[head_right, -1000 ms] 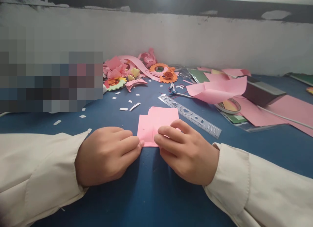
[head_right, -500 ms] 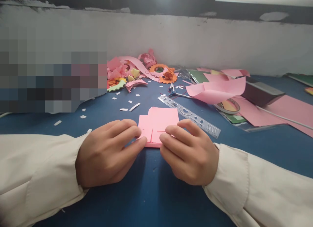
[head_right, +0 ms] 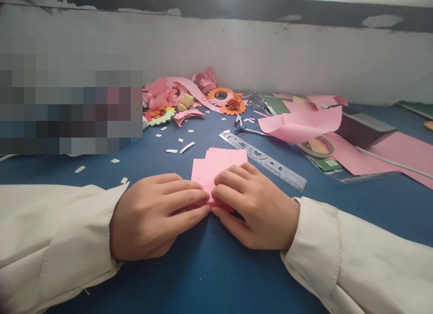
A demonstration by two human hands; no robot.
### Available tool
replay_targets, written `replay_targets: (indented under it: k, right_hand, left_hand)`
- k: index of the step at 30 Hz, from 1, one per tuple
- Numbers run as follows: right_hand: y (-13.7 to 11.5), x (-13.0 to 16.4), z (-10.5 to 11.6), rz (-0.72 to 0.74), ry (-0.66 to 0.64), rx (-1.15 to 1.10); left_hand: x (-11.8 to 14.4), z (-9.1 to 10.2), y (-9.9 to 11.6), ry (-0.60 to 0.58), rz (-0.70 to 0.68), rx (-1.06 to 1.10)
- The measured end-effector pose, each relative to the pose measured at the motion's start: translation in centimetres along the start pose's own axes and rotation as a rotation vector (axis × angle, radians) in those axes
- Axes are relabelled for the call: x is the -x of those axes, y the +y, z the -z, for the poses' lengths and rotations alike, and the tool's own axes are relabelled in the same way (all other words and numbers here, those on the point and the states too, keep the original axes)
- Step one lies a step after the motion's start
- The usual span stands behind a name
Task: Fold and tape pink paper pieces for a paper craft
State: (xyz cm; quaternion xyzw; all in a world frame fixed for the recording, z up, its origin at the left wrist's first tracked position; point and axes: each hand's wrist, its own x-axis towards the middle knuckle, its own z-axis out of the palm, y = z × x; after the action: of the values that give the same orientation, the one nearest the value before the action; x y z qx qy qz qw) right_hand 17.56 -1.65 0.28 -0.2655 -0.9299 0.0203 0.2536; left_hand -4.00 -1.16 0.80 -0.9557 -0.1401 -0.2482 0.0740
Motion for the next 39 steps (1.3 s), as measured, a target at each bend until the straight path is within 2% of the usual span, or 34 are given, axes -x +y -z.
replay_targets:
  k: [8, 28, 35, 39]
  right_hand:
    - [0.2, 0.35, -0.16, 0.005, -0.031, -0.049]
    - [0.29, 0.24, -0.37, -0.043, 0.087, 0.105]
    - [0.1, 0.0, -0.03, 0.041, 0.065, 0.114]
    - [-0.09, -0.11, 0.14, 0.086, 0.127, 0.181]
  left_hand:
    - [-0.08, 0.0, -0.04, -0.001, 0.011, -0.001]
    - [-0.22, -0.1, -0.07, -0.028, 0.074, -0.029]
    - [-0.18, -0.11, -0.1, -0.044, 0.067, -0.061]
    - [-0.2, -0.18, -0.12, -0.038, 0.063, -0.067]
